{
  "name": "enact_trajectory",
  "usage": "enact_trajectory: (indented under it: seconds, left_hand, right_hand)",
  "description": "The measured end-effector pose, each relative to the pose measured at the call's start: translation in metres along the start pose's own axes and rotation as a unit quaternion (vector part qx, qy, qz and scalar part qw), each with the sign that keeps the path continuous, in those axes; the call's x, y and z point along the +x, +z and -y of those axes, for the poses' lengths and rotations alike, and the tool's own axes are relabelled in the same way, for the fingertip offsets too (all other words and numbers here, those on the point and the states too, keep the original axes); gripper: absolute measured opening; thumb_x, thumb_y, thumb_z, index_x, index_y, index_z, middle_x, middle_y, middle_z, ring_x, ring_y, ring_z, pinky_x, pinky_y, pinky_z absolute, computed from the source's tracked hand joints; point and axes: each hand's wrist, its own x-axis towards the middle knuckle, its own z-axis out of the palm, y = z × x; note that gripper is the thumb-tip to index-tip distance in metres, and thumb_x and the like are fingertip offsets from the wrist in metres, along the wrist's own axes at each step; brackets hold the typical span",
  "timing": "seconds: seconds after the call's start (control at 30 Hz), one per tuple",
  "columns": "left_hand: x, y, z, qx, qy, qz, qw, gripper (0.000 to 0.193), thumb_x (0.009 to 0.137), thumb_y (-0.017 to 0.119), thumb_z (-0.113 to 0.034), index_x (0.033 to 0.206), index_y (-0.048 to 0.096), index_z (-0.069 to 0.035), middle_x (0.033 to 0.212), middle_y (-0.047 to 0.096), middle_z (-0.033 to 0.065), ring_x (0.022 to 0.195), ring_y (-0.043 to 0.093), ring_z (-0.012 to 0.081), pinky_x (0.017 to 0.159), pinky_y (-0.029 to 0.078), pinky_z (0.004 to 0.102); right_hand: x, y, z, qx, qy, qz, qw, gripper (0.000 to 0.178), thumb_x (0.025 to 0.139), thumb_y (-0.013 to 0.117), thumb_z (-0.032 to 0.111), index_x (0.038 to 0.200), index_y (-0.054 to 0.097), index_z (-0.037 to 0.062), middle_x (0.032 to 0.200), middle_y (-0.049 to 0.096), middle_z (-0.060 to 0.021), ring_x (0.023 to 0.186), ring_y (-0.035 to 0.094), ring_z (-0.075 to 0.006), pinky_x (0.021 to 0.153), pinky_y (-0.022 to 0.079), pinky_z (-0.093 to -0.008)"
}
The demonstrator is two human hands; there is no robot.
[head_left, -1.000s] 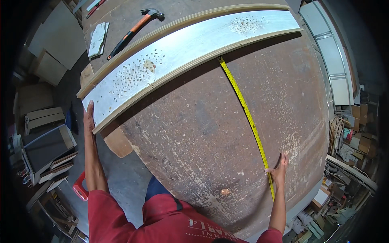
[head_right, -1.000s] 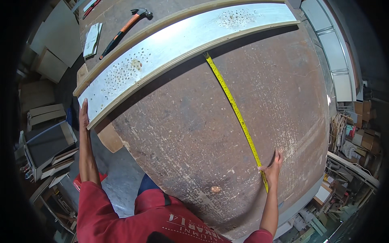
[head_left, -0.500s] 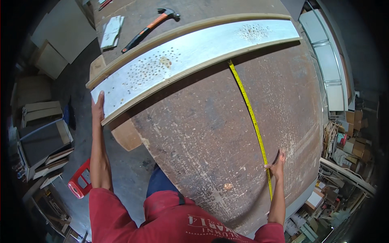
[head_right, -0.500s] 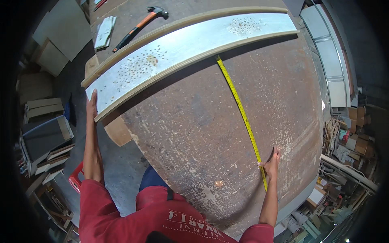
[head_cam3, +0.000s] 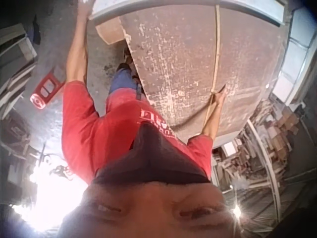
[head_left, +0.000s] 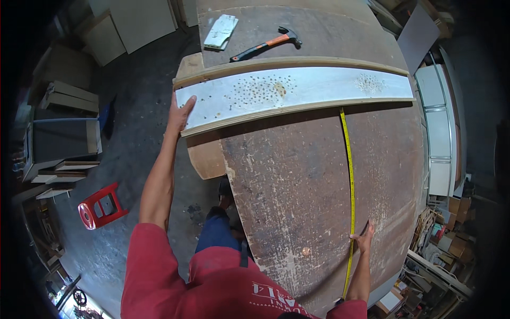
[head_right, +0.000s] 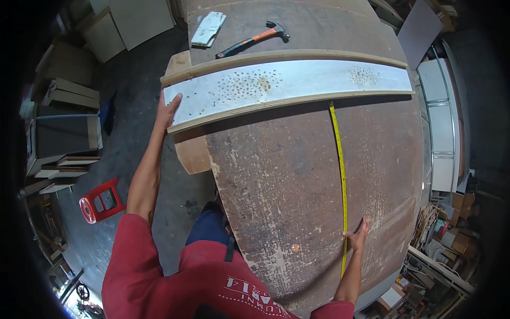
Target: The person places a laminate sheet onto a table saw table, positions a wooden fence, measures the distance across the table with a measuring tape, and secures the wooden fence using a hammer.
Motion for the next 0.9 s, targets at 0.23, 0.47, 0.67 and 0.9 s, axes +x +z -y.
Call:
enact_trajectory:
  seconds: [0.23,0.47,0.67,0.9]
  left_hand:
    - [0.005,0.006,0.004,0.02,0.029,0.043,0.998,0.077,0.089,0.076,-0.03,0.147,0.036,-0.001,0.133,0.056,0.0154,0.121,0.054,0.0234,0.106,0.042,0.0357]
    - [0.032,-0.039,0.006,0.442,0.148,-0.095,0.88,0.083,0.09,0.074,-0.031,0.15,0.029,0.005,0.144,0.047,0.0226,0.134,0.046,0.0313,0.115,0.031,0.0365]
    - [-0.195,0.189,-0.097,0.183,0.243,0.124,0.945,0.06,0.092,0.065,-0.012,0.146,0.044,0.002,0.15,0.047,0.0196,0.141,0.041,0.0341,0.118,0.028,0.0409]
    - [-0.567,0.376,-0.054,0.14,0.359,0.681,0.622,0.06,0.088,0.063,-0.022,0.141,0.047,-0.002,0.145,0.046,0.0254,0.145,0.03,0.0413,0.12,0.021,0.0582]
  right_hand:
    - [0.001,0.003,-0.015,-0.051,0.037,-0.018,0.998,0.136,0.035,0.1,0.008,0.152,0.031,0.0117,0.155,0.029,-0.0208,0.143,0.033,-0.0391,0.119,0.034,-0.0446]
    - [0.016,0.007,0.016,-0.043,0.067,0.012,0.997,0.135,0.038,0.1,0.009,0.152,0.028,0.0131,0.156,0.032,-0.0221,0.143,0.034,-0.0406,0.118,0.036,-0.0466]
    - [0.007,-0.013,0.001,-0.052,0.107,0.0,0.993,0.128,0.042,0.099,0.011,0.152,0.033,0.0154,0.161,0.026,-0.0152,0.146,0.03,-0.0382,0.119,0.034,-0.0475]
    - [0.022,0.014,-0.016,-0.099,0.128,0.019,0.987,0.147,0.037,0.102,0.03,0.158,0.019,0.026,0.163,0.019,-0.0218,0.149,0.022,-0.0449,0.119,0.026,-0.0578]
